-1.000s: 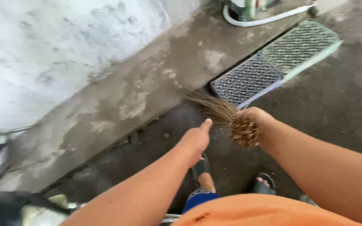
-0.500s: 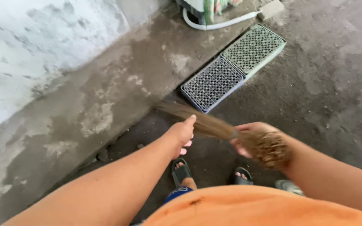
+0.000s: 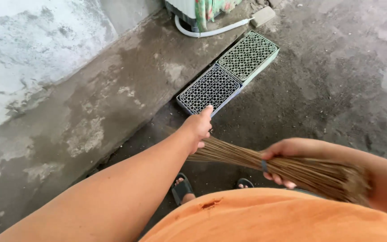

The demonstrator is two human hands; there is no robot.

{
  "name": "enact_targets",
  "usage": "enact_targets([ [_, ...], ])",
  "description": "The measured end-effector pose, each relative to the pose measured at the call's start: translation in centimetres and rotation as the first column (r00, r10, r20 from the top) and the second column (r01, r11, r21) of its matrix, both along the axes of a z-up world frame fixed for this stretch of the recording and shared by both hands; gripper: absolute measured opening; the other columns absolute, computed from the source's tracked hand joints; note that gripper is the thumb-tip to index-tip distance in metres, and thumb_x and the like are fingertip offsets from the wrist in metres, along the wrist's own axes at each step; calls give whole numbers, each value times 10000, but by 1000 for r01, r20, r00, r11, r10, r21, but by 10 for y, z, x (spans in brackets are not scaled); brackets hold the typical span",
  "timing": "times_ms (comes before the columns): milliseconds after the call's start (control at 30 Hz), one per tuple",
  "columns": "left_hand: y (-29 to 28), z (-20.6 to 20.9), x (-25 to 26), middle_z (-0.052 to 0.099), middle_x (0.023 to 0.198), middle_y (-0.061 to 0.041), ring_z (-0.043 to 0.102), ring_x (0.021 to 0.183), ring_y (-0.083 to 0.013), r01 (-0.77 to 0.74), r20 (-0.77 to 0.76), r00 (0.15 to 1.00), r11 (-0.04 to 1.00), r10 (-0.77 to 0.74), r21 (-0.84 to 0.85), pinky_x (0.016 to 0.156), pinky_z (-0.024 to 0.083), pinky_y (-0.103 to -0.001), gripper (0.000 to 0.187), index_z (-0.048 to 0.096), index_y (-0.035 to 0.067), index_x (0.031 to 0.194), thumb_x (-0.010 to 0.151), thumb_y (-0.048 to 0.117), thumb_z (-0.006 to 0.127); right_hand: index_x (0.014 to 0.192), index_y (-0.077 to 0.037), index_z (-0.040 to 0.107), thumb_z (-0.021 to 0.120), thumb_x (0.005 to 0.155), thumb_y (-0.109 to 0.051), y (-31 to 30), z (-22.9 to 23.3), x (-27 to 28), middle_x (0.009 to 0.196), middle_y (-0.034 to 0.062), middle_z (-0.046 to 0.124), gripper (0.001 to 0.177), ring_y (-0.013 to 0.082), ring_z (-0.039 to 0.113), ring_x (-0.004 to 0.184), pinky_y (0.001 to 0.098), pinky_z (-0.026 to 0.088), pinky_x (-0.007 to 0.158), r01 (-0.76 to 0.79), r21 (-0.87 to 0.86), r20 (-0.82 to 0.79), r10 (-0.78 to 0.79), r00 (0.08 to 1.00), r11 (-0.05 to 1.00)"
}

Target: Sweeping a concrete floor around motorcycles using a stick broom.

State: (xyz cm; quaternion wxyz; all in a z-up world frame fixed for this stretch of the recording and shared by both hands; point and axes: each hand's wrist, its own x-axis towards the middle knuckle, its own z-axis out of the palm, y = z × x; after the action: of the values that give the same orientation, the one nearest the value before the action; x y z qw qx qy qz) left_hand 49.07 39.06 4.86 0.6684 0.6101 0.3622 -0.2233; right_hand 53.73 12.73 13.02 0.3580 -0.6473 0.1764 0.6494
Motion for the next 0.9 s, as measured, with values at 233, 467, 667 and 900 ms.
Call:
enact_targets([
  [233, 0, 25, -17, 572, 1496, -80, 540, 1344, -296, -18, 7, 1000, 1000, 18, 10, 1102, 383, -573, 772, 514, 131, 1471, 925, 664, 395, 1176, 103, 562, 520, 1030, -208, -70, -38, 90, 826, 170, 666, 346, 200, 650, 597, 271, 563, 492, 389, 8, 251, -379, 891, 921],
  [467, 1, 29, -18, 546, 1532, -88, 539, 1358, -311, -76, 15, 997, 996, 75, 56, 1119, 368, -576, 780, 487, 128, 1494, 943, 670, 377, 1211, 53, 501, 501, 979, -317, -186, -64, 200, 789, 194, 625, 437, 284, 644, 571, 389, 581, 503, 321, -76, 240, -295, 925, 944],
  [667, 2, 49, 7, 460, 1581, -108, 514, 1392, -326, -145, 46, 989, 984, 141, 102, 1128, 383, -554, 783, 463, 122, 1516, 951, 661, 407, 1221, 73, 501, 565, 955, -273, -58, 28, 130, 789, 157, 622, 442, 224, 605, 559, 343, 549, 487, 285, 87, 378, -296, 877, 955],
  [900, 20, 92, 5, 592, 1488, -328, 483, 1359, -547, -386, 109, 922, 899, 371, 205, 1046, 389, -630, 755, 521, 65, 1520, 995, 600, 423, 1298, -134, 496, 566, 918, -259, 107, 5, 103, 910, 112, 641, 406, 198, 657, 710, 374, 585, 578, -186, 535, 39, 196, 980, 824],
])
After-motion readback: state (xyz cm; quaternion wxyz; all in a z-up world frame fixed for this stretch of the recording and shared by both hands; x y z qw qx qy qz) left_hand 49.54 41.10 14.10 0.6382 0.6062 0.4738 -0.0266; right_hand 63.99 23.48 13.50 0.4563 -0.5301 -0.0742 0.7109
